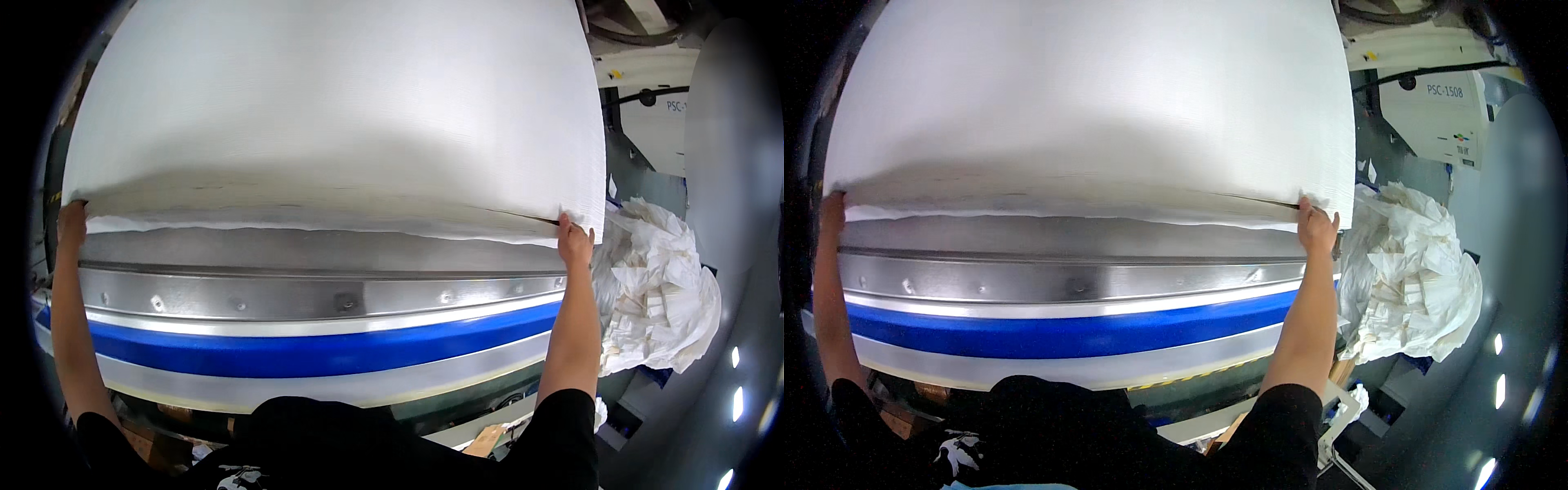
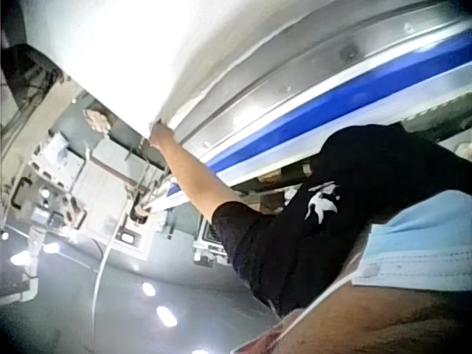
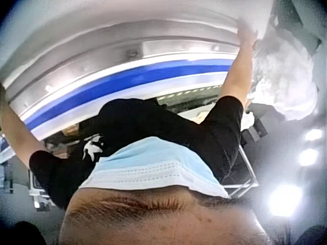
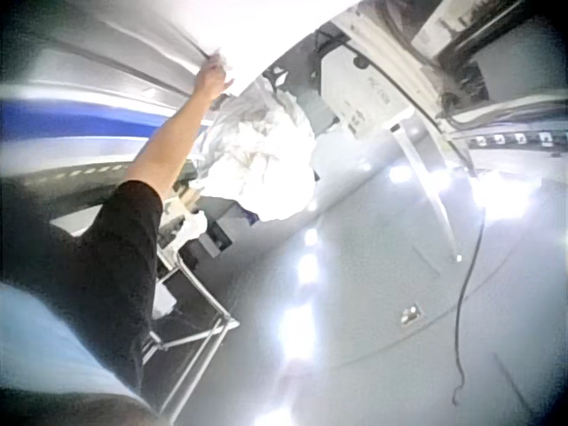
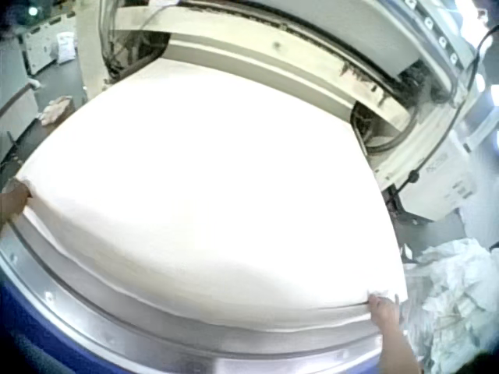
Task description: The person repeatedly feeds large white sheets of paper into a machine's conveyor belt. They align each sheet at the intake, push it through the rollers, and then retrieve the processed sheet from the output side to repeat the cycle.
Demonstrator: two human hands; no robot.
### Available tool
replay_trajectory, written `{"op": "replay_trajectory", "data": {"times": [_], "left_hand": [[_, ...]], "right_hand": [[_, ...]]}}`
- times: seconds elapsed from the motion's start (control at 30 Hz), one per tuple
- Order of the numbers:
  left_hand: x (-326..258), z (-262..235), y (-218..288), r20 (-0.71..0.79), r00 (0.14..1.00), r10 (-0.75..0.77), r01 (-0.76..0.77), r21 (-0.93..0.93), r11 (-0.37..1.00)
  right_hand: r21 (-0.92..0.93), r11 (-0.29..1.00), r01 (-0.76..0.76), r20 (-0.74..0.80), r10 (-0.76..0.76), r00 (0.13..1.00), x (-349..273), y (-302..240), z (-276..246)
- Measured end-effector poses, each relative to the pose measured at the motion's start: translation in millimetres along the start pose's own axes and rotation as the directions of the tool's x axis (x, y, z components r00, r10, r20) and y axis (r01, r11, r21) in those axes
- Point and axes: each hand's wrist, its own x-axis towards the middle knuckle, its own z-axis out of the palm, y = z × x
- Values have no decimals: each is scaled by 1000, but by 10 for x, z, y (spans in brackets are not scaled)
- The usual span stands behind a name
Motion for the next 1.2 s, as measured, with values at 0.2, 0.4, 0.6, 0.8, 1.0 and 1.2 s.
{"op": "replay_trajectory", "data": {"times": [0.2, 0.4, 0.6, 0.8, 1.0, 1.2], "left_hand": [[236, 559, -625, -21, 993, 116, -114, 86, 990], [131, 502, -707, -118, 967, 224, -209, 132, 969], [-471, -442, -153, -48, 979, 199, -189, 168, 967], [-879, -1044, -490, -138, 977, 163, -164, 2, 986], [-1540, -1177, -791, 1, 968, 251, -250, 46, 967], [-2170, -163, -962, 348, 890, 296, -380, 204, 902]], "right_hand": [[14, 1000, 1, 213, -4, 977, 321, 924, 73], [-239, 965, -106, 100, 133, 986, 326, 959, 308], [-183, 983, 15, 105, 5, 994, 176, 1148, -135], [-176, 976, 128, -16, -133, 991, -55, 1756, -588], [-265, 948, 174, 105, -151, 983, -598, 1846, -759], [-251, 916, 312, 280, -240, 930, -1125, 1871, -229]]}}
